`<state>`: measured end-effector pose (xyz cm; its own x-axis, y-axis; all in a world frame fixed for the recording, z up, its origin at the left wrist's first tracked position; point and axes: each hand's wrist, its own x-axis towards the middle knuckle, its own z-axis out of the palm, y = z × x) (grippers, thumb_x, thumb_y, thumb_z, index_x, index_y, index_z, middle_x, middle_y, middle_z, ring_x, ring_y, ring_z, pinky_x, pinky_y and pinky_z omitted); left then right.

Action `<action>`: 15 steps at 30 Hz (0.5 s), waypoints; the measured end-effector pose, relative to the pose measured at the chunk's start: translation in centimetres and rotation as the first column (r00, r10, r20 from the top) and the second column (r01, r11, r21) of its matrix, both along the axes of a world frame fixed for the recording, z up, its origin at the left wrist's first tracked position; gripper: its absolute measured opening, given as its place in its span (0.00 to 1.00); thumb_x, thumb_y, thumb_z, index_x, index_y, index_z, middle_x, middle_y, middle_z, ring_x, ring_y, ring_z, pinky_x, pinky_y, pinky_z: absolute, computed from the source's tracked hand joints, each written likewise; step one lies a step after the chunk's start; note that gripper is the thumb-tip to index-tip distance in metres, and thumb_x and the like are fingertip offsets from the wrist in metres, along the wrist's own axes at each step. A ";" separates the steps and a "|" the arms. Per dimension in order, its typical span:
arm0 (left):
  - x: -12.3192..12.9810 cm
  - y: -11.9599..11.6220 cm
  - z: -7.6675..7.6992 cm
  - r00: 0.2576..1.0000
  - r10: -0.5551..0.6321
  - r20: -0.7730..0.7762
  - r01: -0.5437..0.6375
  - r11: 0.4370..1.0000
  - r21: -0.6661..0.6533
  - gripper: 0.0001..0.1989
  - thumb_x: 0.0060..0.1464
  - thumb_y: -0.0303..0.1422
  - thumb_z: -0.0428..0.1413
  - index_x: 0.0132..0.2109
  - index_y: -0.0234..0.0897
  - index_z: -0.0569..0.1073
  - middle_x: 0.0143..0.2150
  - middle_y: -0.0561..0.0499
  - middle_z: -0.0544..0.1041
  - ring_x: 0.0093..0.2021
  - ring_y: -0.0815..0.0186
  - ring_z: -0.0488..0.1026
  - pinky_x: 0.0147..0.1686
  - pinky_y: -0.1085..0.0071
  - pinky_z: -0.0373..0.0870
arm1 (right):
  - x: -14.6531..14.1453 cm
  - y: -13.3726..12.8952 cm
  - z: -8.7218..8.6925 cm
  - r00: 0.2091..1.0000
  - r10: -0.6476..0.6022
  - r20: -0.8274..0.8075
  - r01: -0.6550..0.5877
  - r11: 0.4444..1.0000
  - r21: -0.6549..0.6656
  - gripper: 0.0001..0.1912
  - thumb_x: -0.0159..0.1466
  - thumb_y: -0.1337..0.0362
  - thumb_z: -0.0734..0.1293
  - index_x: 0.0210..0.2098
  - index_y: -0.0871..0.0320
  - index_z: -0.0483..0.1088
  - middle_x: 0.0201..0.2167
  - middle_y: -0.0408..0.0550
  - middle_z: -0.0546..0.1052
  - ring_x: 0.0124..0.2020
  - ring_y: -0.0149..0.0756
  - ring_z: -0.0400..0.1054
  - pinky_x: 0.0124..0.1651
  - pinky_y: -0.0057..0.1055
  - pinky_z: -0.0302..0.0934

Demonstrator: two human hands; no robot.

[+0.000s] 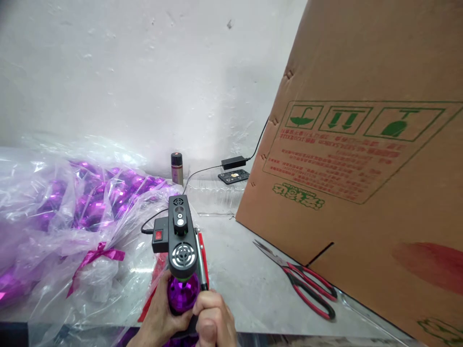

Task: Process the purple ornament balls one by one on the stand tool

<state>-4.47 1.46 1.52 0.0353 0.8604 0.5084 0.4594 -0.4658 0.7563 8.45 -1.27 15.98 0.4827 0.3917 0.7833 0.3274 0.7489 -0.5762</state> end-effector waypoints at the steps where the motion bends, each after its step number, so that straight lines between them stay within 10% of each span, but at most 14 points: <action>1: 0.0 0.1 0.0 1.000 0.002 -0.003 -0.002 1.000 0.005 0.39 0.53 0.36 0.73 0.70 0.37 0.74 0.60 0.37 0.89 0.56 0.40 0.92 0.58 0.43 0.92 | 0.0 -0.2 1.0 1.000 -0.004 -0.018 0.003 0.999 -0.042 0.27 0.86 0.62 0.61 0.28 0.53 0.59 0.24 0.37 0.66 0.19 0.27 0.57 0.25 0.30 0.50; 8: 0.8 0.4 0.8 0.993 0.086 0.082 -0.082 0.996 -0.046 0.43 0.43 0.31 0.75 0.68 0.38 0.77 0.62 0.37 0.89 0.60 0.37 0.90 0.64 0.37 0.89 | 2.3 -0.2 8.5 0.984 0.165 0.074 -0.149 0.971 -0.188 0.27 0.87 0.63 0.63 0.27 0.54 0.66 0.22 0.38 0.69 0.22 0.27 0.66 0.25 0.29 0.49; 15: -1.6 -5.7 0.5 0.968 0.174 0.182 -0.130 0.965 -0.229 0.46 0.48 0.41 0.81 0.72 0.42 0.76 0.70 0.35 0.86 0.70 0.34 0.86 0.70 0.34 0.85 | 2.6 -0.3 8.7 0.981 0.167 0.103 -0.148 0.974 -0.169 0.27 0.87 0.63 0.62 0.28 0.54 0.62 0.23 0.37 0.68 0.24 0.26 0.68 0.28 0.25 0.58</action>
<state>-6.11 -4.28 2.00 -0.1871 0.9369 0.2953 0.3427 -0.2195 0.9134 11.03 -1.54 24.69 0.3146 0.5799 0.7515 0.2840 0.6980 -0.6574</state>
